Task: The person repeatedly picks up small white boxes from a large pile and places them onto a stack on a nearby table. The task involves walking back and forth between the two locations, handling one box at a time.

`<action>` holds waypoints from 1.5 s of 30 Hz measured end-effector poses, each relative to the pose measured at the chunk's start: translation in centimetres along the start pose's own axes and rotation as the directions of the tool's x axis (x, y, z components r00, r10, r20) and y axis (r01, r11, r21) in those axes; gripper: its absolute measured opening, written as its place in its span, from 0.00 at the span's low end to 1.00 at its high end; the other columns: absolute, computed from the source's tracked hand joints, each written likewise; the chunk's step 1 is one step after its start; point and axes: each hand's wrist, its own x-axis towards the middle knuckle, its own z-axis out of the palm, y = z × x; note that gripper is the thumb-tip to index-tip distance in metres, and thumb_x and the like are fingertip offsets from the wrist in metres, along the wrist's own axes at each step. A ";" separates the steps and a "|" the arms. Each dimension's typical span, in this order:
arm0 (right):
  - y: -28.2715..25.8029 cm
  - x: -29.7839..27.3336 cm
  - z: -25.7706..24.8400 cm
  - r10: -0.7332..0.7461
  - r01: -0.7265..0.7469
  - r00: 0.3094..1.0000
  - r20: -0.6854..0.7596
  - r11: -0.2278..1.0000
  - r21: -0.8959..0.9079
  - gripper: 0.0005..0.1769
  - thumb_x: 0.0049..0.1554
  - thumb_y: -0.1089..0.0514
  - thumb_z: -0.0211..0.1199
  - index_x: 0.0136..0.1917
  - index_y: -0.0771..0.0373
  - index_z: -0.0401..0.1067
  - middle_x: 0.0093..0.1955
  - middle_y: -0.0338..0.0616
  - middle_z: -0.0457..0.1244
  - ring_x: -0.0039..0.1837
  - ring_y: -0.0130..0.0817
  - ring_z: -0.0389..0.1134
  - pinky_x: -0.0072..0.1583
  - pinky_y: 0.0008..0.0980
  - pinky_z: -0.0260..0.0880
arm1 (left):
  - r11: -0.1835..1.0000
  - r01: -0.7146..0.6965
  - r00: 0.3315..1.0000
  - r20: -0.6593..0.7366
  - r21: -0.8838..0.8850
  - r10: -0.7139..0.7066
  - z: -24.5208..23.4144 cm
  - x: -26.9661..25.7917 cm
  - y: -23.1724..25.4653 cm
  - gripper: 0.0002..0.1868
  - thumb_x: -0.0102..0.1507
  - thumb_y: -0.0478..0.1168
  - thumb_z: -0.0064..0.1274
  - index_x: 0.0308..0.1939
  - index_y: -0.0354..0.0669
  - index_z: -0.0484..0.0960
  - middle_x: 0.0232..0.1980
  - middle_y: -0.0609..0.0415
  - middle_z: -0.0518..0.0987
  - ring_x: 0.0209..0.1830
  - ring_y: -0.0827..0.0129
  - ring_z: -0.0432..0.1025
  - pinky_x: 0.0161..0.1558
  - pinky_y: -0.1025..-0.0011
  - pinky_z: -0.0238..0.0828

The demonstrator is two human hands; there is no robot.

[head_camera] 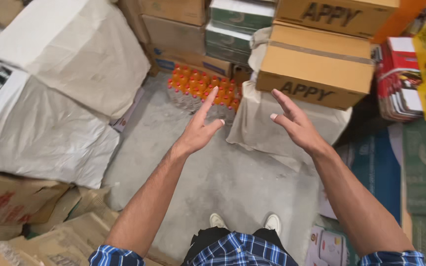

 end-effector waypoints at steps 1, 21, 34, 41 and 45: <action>-0.6 2.1 2.6 -0.007 0.007 0.999 0.044 1.000 0.003 0.40 0.61 0.60 0.55 0.83 0.57 0.45 0.85 0.57 0.40 0.85 0.54 0.32 0.77 0.68 0.32 | 1.000 0.017 0.999 -0.041 0.004 -0.017 -2.7 -1.3 -1.0 0.45 0.61 0.35 0.48 0.81 0.48 0.47 0.82 0.36 0.46 0.82 0.43 0.37 0.79 0.46 0.31; -8.1 34.5 44.5 -0.161 0.151 0.722 0.673 0.986 0.074 0.41 0.61 0.62 0.55 0.84 0.56 0.45 0.84 0.60 0.40 0.84 0.56 0.33 0.76 0.68 0.32 | 0.984 0.175 0.721 -0.676 -0.040 -0.156 -39.8 -15.6 -15.7 0.41 0.61 0.34 0.48 0.79 0.44 0.55 0.82 0.39 0.49 0.82 0.51 0.39 0.79 0.53 0.36; -15.4 50.2 63.6 -0.155 0.137 0.544 0.825 0.986 0.095 0.40 0.62 0.57 0.58 0.83 0.57 0.46 0.85 0.55 0.42 0.85 0.52 0.34 0.77 0.65 0.34 | 0.951 0.258 0.517 -0.807 -0.172 -0.286 -58.3 -14.5 -18.8 0.47 0.56 0.33 0.47 0.80 0.48 0.53 0.82 0.40 0.49 0.82 0.52 0.40 0.79 0.55 0.34; -16.8 55.9 74.1 -0.136 0.127 0.494 0.859 0.988 0.083 0.43 0.60 0.58 0.59 0.83 0.57 0.45 0.85 0.57 0.42 0.85 0.55 0.33 0.77 0.67 0.32 | 0.950 0.252 0.472 -0.833 -0.187 -0.289 -67.3 -16.9 -22.4 0.48 0.55 0.30 0.48 0.80 0.50 0.52 0.82 0.39 0.46 0.82 0.47 0.38 0.78 0.51 0.34; -17.3 58.9 81.2 -0.165 0.110 0.492 0.855 0.986 0.128 0.42 0.60 0.61 0.59 0.83 0.56 0.46 0.83 0.60 0.44 0.85 0.58 0.35 0.76 0.70 0.32 | 0.945 0.066 0.431 -0.845 -0.320 -0.316 -73.5 -18.0 -28.9 0.48 0.57 0.27 0.46 0.81 0.54 0.49 0.83 0.38 0.41 0.81 0.39 0.34 0.77 0.44 0.33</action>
